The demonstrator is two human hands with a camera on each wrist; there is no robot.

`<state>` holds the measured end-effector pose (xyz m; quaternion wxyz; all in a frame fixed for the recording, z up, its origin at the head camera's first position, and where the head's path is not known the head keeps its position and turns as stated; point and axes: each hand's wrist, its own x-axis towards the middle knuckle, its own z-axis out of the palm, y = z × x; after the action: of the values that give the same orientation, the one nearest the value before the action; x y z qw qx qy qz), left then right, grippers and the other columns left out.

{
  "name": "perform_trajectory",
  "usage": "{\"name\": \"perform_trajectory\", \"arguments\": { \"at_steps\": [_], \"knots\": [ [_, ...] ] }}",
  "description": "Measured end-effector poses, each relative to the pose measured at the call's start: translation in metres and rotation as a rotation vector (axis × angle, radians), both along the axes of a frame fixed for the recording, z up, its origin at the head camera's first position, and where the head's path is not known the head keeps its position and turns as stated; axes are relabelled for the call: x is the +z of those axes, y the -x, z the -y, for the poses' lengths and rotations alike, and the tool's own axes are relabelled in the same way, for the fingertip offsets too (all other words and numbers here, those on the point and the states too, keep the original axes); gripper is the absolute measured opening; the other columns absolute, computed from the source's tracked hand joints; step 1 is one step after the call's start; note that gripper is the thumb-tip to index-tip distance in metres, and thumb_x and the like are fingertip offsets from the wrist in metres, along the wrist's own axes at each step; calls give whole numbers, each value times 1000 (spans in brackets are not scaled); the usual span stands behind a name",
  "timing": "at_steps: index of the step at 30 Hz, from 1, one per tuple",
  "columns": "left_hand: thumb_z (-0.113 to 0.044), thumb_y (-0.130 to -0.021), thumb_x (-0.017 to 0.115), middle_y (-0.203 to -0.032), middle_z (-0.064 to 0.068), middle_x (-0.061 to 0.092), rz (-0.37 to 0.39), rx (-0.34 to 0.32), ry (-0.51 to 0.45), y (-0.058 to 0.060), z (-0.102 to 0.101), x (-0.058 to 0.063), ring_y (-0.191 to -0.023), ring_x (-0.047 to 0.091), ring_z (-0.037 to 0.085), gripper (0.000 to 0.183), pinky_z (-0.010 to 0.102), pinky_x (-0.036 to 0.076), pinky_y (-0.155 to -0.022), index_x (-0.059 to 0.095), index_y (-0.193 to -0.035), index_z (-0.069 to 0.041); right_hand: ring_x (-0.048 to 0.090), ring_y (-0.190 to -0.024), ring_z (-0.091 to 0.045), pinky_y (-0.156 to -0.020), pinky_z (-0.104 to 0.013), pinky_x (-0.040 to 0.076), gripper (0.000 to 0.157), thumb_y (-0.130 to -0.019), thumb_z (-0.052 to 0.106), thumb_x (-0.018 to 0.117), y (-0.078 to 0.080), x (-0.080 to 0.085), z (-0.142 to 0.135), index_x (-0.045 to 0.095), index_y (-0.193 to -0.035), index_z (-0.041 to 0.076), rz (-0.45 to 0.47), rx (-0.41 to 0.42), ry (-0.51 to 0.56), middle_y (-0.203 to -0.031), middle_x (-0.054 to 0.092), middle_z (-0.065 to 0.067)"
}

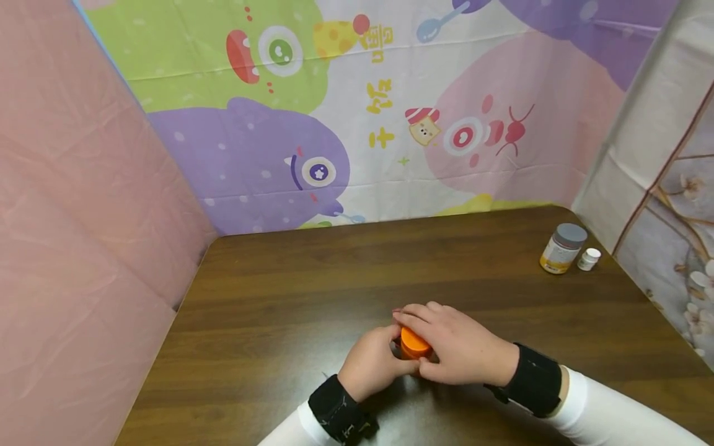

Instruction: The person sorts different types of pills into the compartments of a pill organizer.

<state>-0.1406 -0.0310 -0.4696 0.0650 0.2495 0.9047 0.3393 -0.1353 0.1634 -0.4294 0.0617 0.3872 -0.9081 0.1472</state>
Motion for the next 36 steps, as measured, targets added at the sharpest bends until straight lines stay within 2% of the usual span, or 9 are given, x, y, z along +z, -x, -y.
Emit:
{"name": "perform_trajectory", "arguments": {
  "at_steps": [4,7,11,17,20,23,26,29,36],
  "knots": [
    [-41,-74,82,-94,-14,67,12,-8,-16,1,0,-1,-76,57,7,44,27,51,-71,67,-112,-24,47,-78,-9,-65,-25,49,61,-79,61,66,-3,-3,4,58,-119,15,-9,-146,7,-96,55,6],
    [-40,-73,82,-93,-15,66,11,-11,-37,1,0,-2,-77,58,8,42,27,51,-71,67,-110,-26,44,-70,-9,-58,-23,47,52,-80,58,68,-5,-3,8,59,-107,16,-8,-197,7,-84,51,8],
    [-39,-74,81,-92,-14,66,-19,-11,-15,2,-1,-2,-75,58,10,40,26,50,-69,67,-109,-24,45,-75,-8,-62,-24,49,48,-79,48,70,-5,-2,8,59,-113,17,-12,-157,11,-89,53,8],
    [-39,-76,80,-90,-12,66,-17,-12,-20,1,0,0,-72,57,10,38,23,46,-62,67,-107,-22,44,-82,-8,-69,-26,46,50,-76,33,69,-1,2,3,56,-122,17,10,-16,39,-99,54,11],
    [-41,-75,80,-90,-10,67,-13,-12,-24,0,0,0,-72,57,10,39,24,47,-62,67,-106,-21,45,-88,-9,-75,-28,47,58,-76,33,68,-1,3,1,53,-129,17,18,16,22,-115,56,9],
    [-40,-75,80,-93,-10,68,-18,-14,-15,1,0,0,-77,59,10,41,27,50,-68,67,-109,-21,47,-88,-9,-75,-28,50,63,-79,47,68,-2,2,3,53,-132,17,7,-49,5,-117,56,6],
    [-40,-76,80,-98,-12,68,-1,-17,-14,1,0,-1,-80,59,9,44,30,52,-74,67,-114,-24,48,-75,-8,-61,-24,49,60,-79,62,65,-4,1,6,58,-118,17,17,-160,-11,-94,56,7],
    [-41,-75,80,-97,-14,67,27,-16,-24,1,-1,-1,-79,58,7,44,29,52,-73,67,-114,-26,44,-63,-7,-52,-21,43,50,-79,64,65,-6,0,9,57,-101,20,42,-232,-22,-76,49,10],
    [-40,-74,80,-92,-12,66,-31,-11,0,-1,-1,-2,-73,56,9,40,25,48,-65,67,-108,-23,43,-72,-8,-58,-22,45,44,-80,43,68,-7,-1,7,62,-115,17,-10,-137,4,-86,49,9]
  ]
}}
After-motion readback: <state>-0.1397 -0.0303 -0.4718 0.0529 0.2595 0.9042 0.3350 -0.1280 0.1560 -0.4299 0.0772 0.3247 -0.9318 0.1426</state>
